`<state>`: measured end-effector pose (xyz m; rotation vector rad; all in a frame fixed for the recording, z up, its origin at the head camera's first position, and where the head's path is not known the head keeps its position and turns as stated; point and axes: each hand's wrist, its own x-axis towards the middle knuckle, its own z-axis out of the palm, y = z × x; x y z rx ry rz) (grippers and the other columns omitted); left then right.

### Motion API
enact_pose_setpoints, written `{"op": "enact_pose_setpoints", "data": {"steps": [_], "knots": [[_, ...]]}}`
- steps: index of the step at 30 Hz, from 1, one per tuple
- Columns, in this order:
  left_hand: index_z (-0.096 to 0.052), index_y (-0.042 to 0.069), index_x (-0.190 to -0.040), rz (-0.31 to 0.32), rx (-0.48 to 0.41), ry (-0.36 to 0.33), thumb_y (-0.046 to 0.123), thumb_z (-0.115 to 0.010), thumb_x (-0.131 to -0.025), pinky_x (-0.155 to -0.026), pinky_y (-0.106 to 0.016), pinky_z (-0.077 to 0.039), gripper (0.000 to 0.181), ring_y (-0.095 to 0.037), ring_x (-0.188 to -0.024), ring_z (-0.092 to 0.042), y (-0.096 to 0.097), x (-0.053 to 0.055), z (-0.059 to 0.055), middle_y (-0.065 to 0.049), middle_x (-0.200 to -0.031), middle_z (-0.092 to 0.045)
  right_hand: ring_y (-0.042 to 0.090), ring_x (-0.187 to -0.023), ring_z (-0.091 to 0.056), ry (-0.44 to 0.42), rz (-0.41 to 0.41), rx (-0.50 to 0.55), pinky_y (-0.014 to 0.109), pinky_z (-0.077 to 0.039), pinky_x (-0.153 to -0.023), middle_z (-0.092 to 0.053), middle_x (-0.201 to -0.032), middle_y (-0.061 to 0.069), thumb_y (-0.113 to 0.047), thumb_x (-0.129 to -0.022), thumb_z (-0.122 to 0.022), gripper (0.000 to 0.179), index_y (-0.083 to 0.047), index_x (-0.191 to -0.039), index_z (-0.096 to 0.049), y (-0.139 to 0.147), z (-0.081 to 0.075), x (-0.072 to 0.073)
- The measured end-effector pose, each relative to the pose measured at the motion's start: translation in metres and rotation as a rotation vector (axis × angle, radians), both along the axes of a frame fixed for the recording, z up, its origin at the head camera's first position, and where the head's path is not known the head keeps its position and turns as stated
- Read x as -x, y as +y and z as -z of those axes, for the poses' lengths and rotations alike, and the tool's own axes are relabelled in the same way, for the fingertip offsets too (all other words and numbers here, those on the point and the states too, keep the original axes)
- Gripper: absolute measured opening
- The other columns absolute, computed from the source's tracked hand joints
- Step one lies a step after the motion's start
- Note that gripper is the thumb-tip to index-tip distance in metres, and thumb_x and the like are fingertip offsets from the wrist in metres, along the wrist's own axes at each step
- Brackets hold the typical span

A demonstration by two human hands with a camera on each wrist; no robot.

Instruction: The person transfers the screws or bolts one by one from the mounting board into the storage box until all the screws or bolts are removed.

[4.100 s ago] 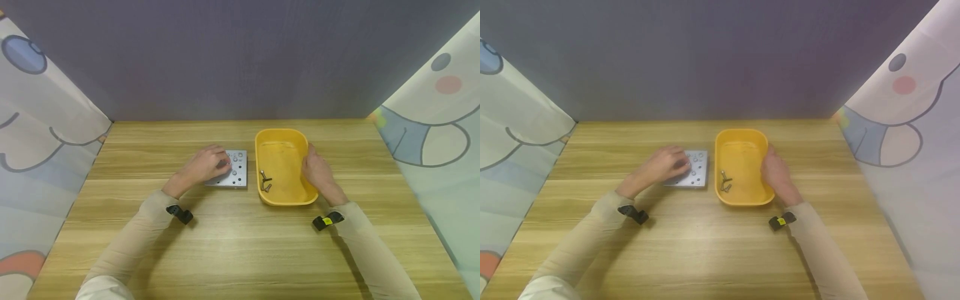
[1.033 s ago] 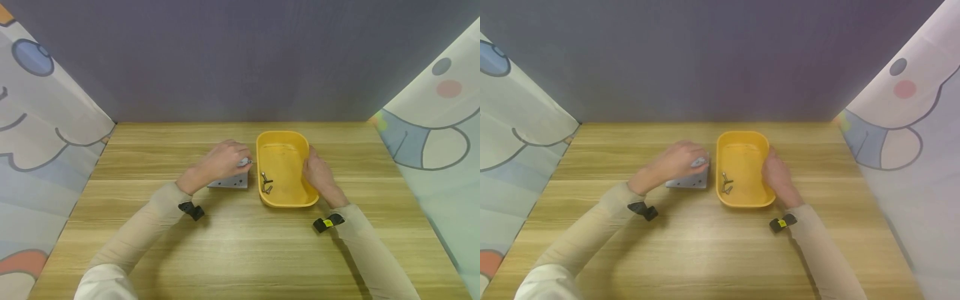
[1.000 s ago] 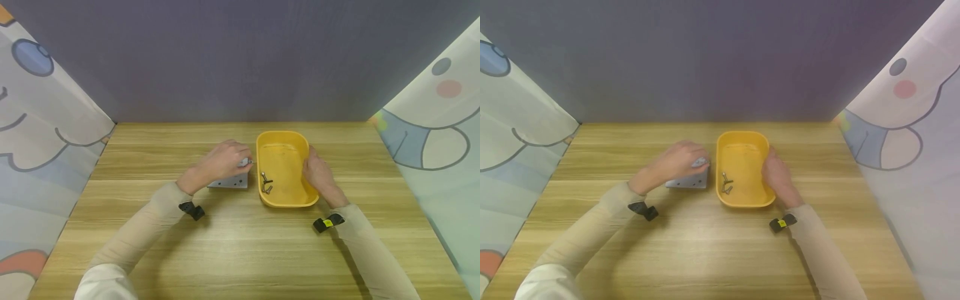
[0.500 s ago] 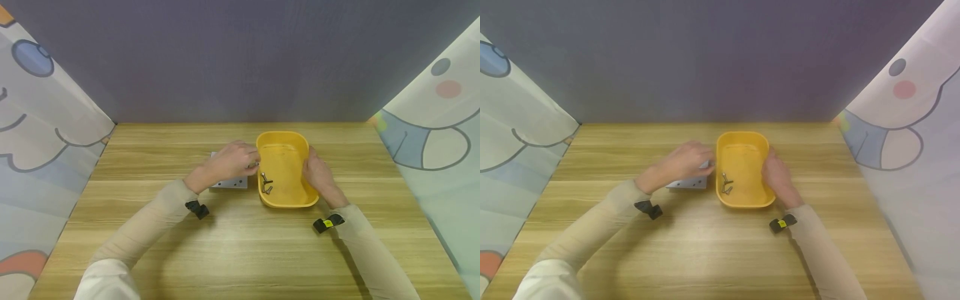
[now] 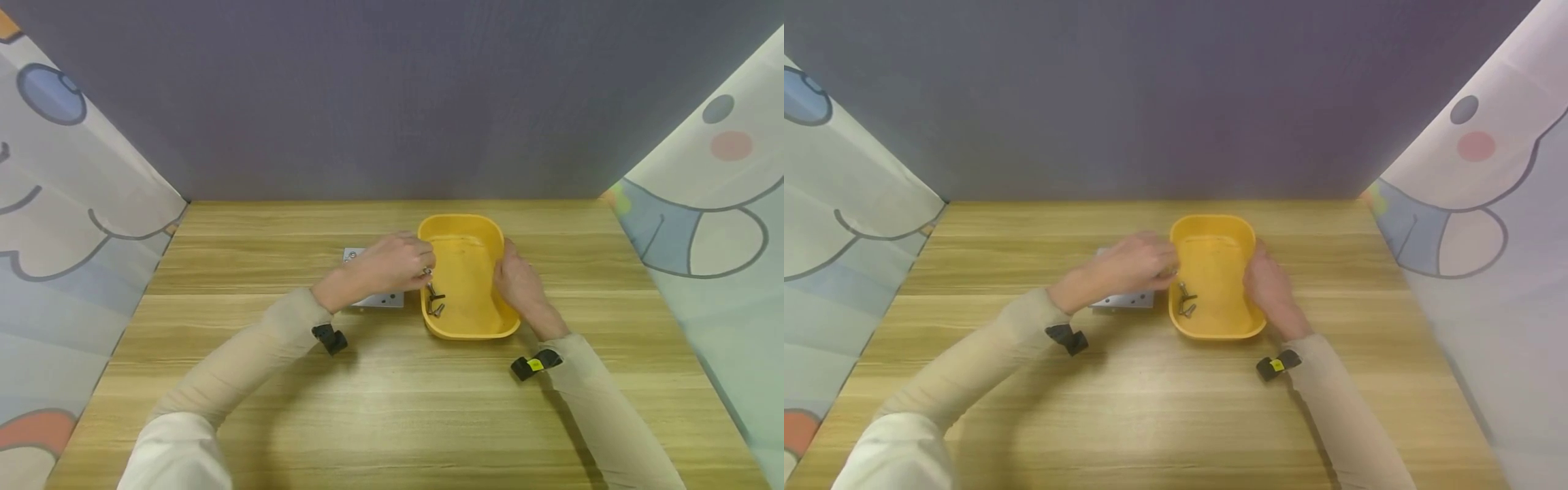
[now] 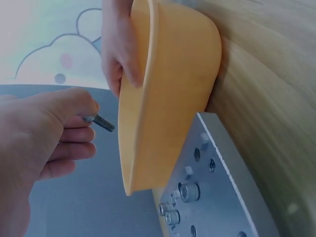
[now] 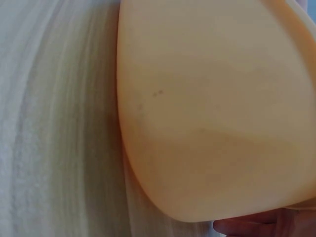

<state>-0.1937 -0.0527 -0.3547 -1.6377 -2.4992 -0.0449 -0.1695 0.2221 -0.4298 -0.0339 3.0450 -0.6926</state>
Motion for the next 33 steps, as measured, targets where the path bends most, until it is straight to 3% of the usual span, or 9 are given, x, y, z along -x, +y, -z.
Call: {"op": "enact_pose_setpoints", "data": {"steps": [8, 17, 24, 28, 33], "knots": [[-0.074, 0.009, -0.105, 0.039, 0.058, 0.007, 0.023, -0.066, -0.100, -0.087, -0.028, -0.057, 0.017, -0.016, -0.091, -0.070, 0.008, 0.002, 0.001, -0.001, -0.099, -0.073, 0.051, -0.080, -0.067, -0.009, -0.003, 0.001, 0.061, -0.055, -0.065, -0.064, -0.099, 0.042, -0.009, -0.106, -0.032, 0.054, 0.017, -0.152, -0.021, 0.000, -0.002, -0.001], [-0.074, 0.007, -0.104, 0.111, 0.137, 0.092, 0.017, -0.061, -0.101, -0.087, -0.027, -0.056, 0.017, -0.016, -0.091, -0.069, 0.018, 0.000, 0.005, -0.002, -0.102, -0.074, 0.054, -0.087, -0.067, -0.015, 0.008, 0.003, 0.063, -0.056, -0.071, -0.063, -0.104, 0.043, -0.010, -0.106, -0.034, 0.055, 0.015, -0.154, -0.021, -0.002, -0.003, 0.000], [-0.074, 0.009, -0.096, 0.151, 0.195, 0.117, 0.012, -0.058, -0.100, -0.081, -0.028, -0.055, 0.017, -0.014, -0.083, -0.065, 0.027, 0.001, 0.012, 0.000, -0.096, -0.072, 0.056, -0.089, -0.066, -0.018, 0.010, -0.001, 0.065, -0.055, -0.073, -0.063, -0.104, 0.044, -0.010, -0.106, -0.033, 0.054, 0.015, -0.153, -0.021, -0.003, -0.003, 0.000], [-0.075, 0.010, -0.103, 0.183, 0.251, 0.128, 0.012, -0.059, -0.100, -0.088, -0.028, -0.056, 0.017, -0.013, -0.090, -0.068, 0.032, -0.001, 0.015, 0.000, -0.102, -0.074, 0.053, -0.084, -0.067, -0.015, 0.008, -0.005, 0.064, -0.055, -0.070, -0.063, -0.100, 0.043, -0.009, -0.106, -0.033, 0.055, 0.016, -0.152, -0.022, -0.004, -0.003, 0.000], [-0.074, 0.010, -0.113, 0.206, 0.321, 0.137, 0.019, -0.065, -0.098, -0.095, -0.028, -0.054, 0.020, -0.014, -0.099, -0.069, 0.040, -0.005, 0.016, -0.001, -0.110, -0.074, 0.056, -0.090, -0.066, -0.007, 0.006, -0.005, 0.066, -0.055, -0.075, -0.063, -0.102, 0.045, -0.009, -0.105, -0.033, 0.054, 0.016, -0.152, -0.022, -0.003, -0.003, -0.001]]}}
